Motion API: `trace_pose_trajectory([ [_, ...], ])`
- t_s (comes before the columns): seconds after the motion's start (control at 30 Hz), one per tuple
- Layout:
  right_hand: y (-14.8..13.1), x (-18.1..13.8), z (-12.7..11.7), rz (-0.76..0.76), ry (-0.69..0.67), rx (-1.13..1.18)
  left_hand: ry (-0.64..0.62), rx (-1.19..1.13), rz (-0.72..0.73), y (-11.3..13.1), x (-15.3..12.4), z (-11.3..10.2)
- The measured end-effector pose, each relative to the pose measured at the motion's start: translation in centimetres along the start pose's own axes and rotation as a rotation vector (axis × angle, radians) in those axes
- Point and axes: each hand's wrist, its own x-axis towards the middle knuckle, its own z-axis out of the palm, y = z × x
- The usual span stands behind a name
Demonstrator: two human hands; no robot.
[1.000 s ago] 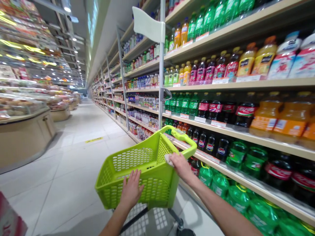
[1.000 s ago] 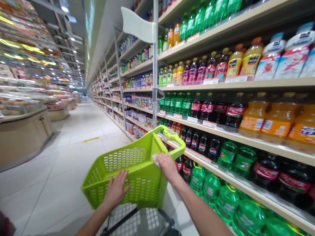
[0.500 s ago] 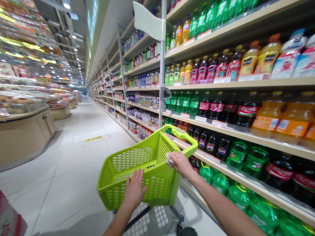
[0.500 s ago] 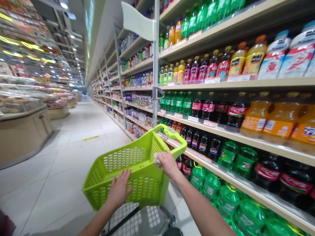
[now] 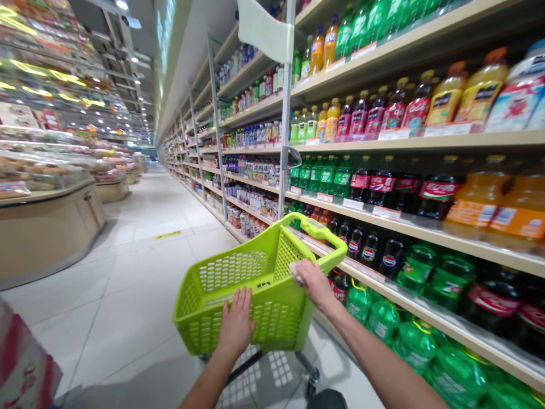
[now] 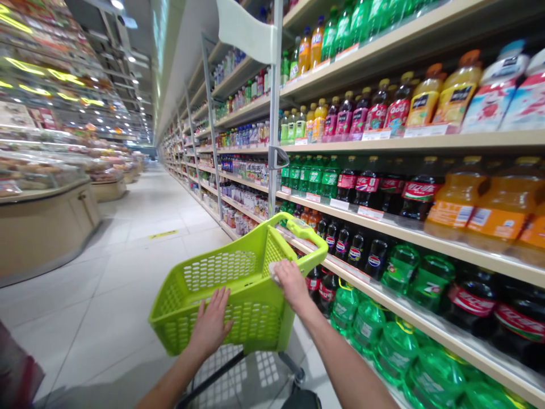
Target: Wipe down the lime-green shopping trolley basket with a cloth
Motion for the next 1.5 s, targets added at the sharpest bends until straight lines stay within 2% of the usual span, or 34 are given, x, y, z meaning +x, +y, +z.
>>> trace_pose_trajectory([
  [0.1, 4.8, 0.2, -3.2, 0.216, 0.123, -0.105, 0.021, 0.002, -0.015, 0.0, -0.2, 0.0],
  [0.17, 5.9, 0.3, -4.2, 0.31, 0.184, -0.145, 0.026, -0.003, -0.031, 0.2, -0.3, 0.0],
  [0.23, 4.4, 0.3, -3.4, 0.288, 0.161, -0.117, 0.021, -0.007, -0.038, 0.4, -0.3, 0.0],
  [0.33, -0.5, 0.2, -0.3, 0.082, 0.036, 0.001, 0.001, -0.006, -0.023, 0.5, -0.3, -0.1],
  [0.4, -2.5, 0.0, 1.1, -0.024, -0.015, 0.052, -0.025, -0.006, -0.017, 0.3, -0.4, -0.2],
  [0.47, -2.1, -0.2, 1.0, -0.02, -0.014, 0.046, -0.045, -0.011, -0.006, -0.1, -0.7, -0.2],
  [0.57, 1.4, -0.4, -0.8, 0.128, 0.07, -0.043, -0.041, -0.029, 0.007, -0.4, -1.0, -0.2],
  [0.63, 2.5, -0.5, -1.4, 0.196, 0.123, -0.084, -0.039, -0.038, -0.01, -0.3, -1.1, -0.2],
  [0.7, 1.1, -0.5, -0.5, 0.16, 0.112, -0.066, -0.051, -0.045, -0.028, -0.1, -1.0, -0.2],
  [0.8, -4.0, -0.4, 2.5, 0.008, 0.025, 0.025, -0.069, -0.057, -0.012, 0.0, -1.0, -0.2],
  [0.87, -6.4, -0.2, 3.7, -0.047, -0.021, 0.073, -0.065, -0.053, -0.007, -0.4, -1.2, -0.1],
  [0.93, -6.3, 0.0, 3.4, -0.026, -0.049, 0.075, -0.044, -0.037, -0.032, -0.9, -1.5, 0.1],
  [1.07, -1.9, 0.1, 0.4, 0.133, -0.018, -0.034, -0.004, -0.019, -0.068, -1.6, -1.9, 0.8],
  [1.13, -1.3, -0.1, 0.1, 0.16, 0.011, -0.063, 0.004, -0.022, -0.078, -1.7, -1.9, 1.2],
  [1.33, -7.7, -0.3, 4.1, -0.067, 0.03, 0.084, 0.029, 0.005, -0.046, -2.0, -1.8, 1.9],
  [1.4, -7.0, 0.0, 3.7, -0.089, 0.096, 0.106, 0.025, 0.015, -0.043, -2.2, -2.0, 1.8],
  [1.5, -1.5, 0.0, 0.6, 0.077, 0.307, 0.069, 0.019, 0.021, -0.063, -2.0, -2.1, 1.3],
])
